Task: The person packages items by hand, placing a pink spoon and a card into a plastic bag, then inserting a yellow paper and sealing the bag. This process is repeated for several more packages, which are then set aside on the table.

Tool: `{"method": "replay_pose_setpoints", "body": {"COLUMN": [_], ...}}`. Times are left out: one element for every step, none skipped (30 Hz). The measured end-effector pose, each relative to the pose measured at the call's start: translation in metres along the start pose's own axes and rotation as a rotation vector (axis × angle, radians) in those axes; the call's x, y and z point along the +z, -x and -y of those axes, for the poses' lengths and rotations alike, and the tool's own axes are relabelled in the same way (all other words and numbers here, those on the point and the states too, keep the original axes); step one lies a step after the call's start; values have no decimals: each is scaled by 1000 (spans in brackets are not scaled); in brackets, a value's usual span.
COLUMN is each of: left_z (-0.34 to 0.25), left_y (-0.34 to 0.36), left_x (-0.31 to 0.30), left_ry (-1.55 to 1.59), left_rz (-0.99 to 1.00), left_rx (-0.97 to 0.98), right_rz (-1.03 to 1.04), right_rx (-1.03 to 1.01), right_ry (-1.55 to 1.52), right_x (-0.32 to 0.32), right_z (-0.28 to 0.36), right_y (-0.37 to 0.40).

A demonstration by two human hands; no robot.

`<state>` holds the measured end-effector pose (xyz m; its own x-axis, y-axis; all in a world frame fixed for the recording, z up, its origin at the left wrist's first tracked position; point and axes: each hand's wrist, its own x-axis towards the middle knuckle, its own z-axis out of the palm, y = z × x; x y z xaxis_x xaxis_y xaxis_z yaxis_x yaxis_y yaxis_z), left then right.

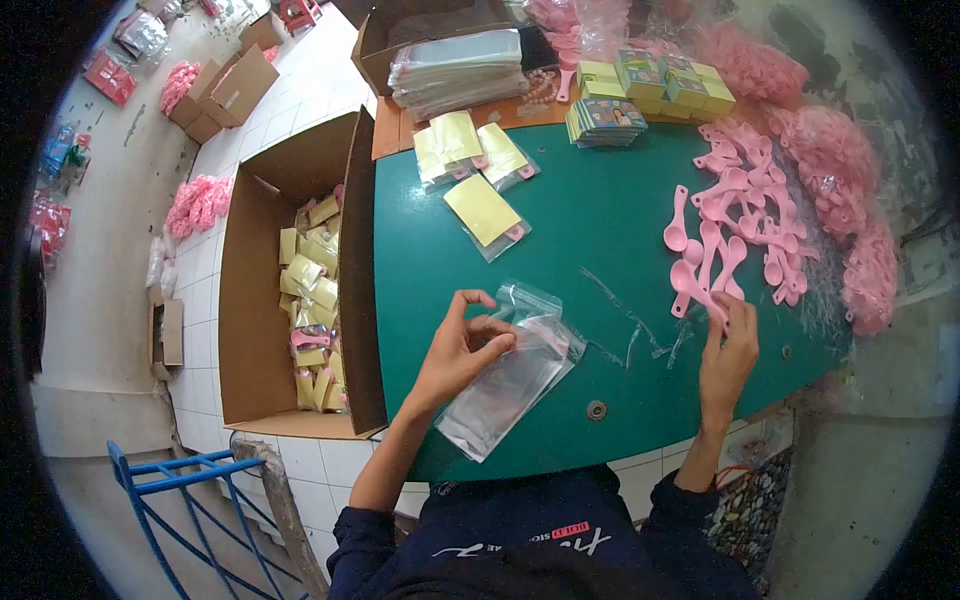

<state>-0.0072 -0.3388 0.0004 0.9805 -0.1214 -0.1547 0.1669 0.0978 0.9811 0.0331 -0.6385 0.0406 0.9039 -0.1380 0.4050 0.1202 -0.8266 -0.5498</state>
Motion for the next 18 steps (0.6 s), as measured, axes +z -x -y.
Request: {"method": "replay_pose_setpoints", "body": {"left_z": [-2, -8, -11, -13, -14, -16, -17, -18, -21, -24, -26, -27, -28, -28, -32, -36, -39, -37], "left_y": [0, -1, 0, -1, -1, 0, 2, 4, 6, 8, 10, 11, 11, 12, 14, 16, 16, 16], "left_x": [-1, -3, -2, -1, 0, 1, 2, 2, 2, 2, 1, 1, 1, 1, 1, 1, 2, 2], "left_ry": [127, 144, 158, 172, 185, 174, 162, 151, 130, 108, 88, 90, 93, 97, 96, 94, 93, 91], "left_rz": [18, 33, 32, 31, 29, 33, 36, 37, 59, 79, 100, 134, 170, 206, 213, 221, 230, 231], "left_rx": [-38, -121, -130, -137, -145, -130, -116, -102, -87, -71, -57, -56, -55, -55, -40, -24, -7, 0], "right_rz": [27, 51, 73, 149, 226, 304, 281, 260, 240, 266, 243, 219, 193, 221, 248, 271, 358, 445], "right_rx": [-26, -51, -74, -15, 44, 102, 109, 114, 119, 143, 138, 136, 135, 111, 88, 66, 86, 105], "right_ry": [-101, -201, -301, -387, -474, -562, -561, -562, -562, -618, -672, -725, -777, -686, -595, -504, -543, -583], "right_x": [-1, -1, 1, 3, 6, 10, 15, 23, 29, 31, 34, 37, 38, 38, 37, 37, 36, 37], "right_z": [11, 22, 32, 41, 51, 59, 63, 65, 67, 69, 72, 76, 78, 78, 79, 79, 78, 75], "right_y": [-2, -3, -4, -3, -3, -3, -4, -5, -6, -7, -7, -6, -5, -6, -8, -9, -9, -8]}}
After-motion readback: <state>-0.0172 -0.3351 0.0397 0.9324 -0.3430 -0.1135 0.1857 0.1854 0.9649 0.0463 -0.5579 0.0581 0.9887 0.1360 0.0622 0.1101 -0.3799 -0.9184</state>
